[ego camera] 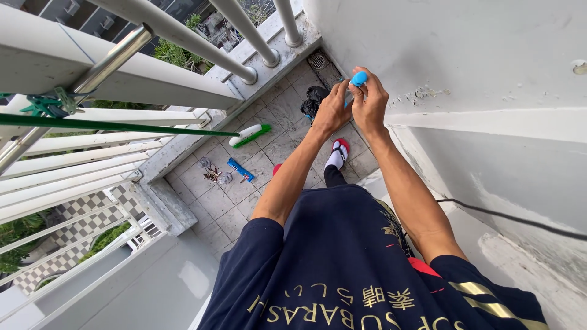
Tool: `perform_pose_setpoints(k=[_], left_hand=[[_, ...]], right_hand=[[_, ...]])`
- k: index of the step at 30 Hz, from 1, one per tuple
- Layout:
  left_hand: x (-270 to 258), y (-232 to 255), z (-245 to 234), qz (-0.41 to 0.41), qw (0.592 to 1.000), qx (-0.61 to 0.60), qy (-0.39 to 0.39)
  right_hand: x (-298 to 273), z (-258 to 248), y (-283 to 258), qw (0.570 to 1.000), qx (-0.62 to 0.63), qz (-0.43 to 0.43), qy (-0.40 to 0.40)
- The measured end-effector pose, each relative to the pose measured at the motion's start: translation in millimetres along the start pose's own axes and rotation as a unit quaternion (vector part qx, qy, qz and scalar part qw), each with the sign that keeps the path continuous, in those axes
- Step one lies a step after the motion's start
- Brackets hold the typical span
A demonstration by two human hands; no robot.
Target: The recorder repairs a green floor mop by reattaching a plastic piece on a balcony.
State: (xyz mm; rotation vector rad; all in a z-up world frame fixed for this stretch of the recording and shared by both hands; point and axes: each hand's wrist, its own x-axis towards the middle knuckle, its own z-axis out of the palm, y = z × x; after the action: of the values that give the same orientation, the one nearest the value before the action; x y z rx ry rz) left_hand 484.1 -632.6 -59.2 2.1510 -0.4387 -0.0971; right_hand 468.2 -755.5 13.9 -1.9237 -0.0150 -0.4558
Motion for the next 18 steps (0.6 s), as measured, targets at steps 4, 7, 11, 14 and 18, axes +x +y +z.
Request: perform_pose_setpoints(k=[4, 7, 11, 14, 18], left_hand=[[8.4, -15.1, 19.6, -0.018, 1.0, 0.011, -0.011], [14.7, -17.8, 28.3, -0.038, 0.999, 0.028, -0.027], [20.4, -29.9, 44.9, -0.033, 0.998, 0.033, -0.028], [24.5, -32.1, 50.8, -0.03, 0.998, 0.044, -0.027], [30.5, -33.7, 54.9, -0.034, 0.997, 0.059, -0.031]], right_hand=[[4.0, -1.2, 15.9, 1.0, 0.014, 0.012, -0.001], [6.5, -2.2, 25.7, 1.0, 0.02, 0.017, 0.002], [10.4, -4.4, 37.0, 1.0, 0.005, 0.021, 0.002], [13.4, -6.2, 43.9, 1.0, 0.013, 0.018, 0.007], [17.7, -6.9, 52.0, 1.0, 0.012, 0.018, 0.003]])
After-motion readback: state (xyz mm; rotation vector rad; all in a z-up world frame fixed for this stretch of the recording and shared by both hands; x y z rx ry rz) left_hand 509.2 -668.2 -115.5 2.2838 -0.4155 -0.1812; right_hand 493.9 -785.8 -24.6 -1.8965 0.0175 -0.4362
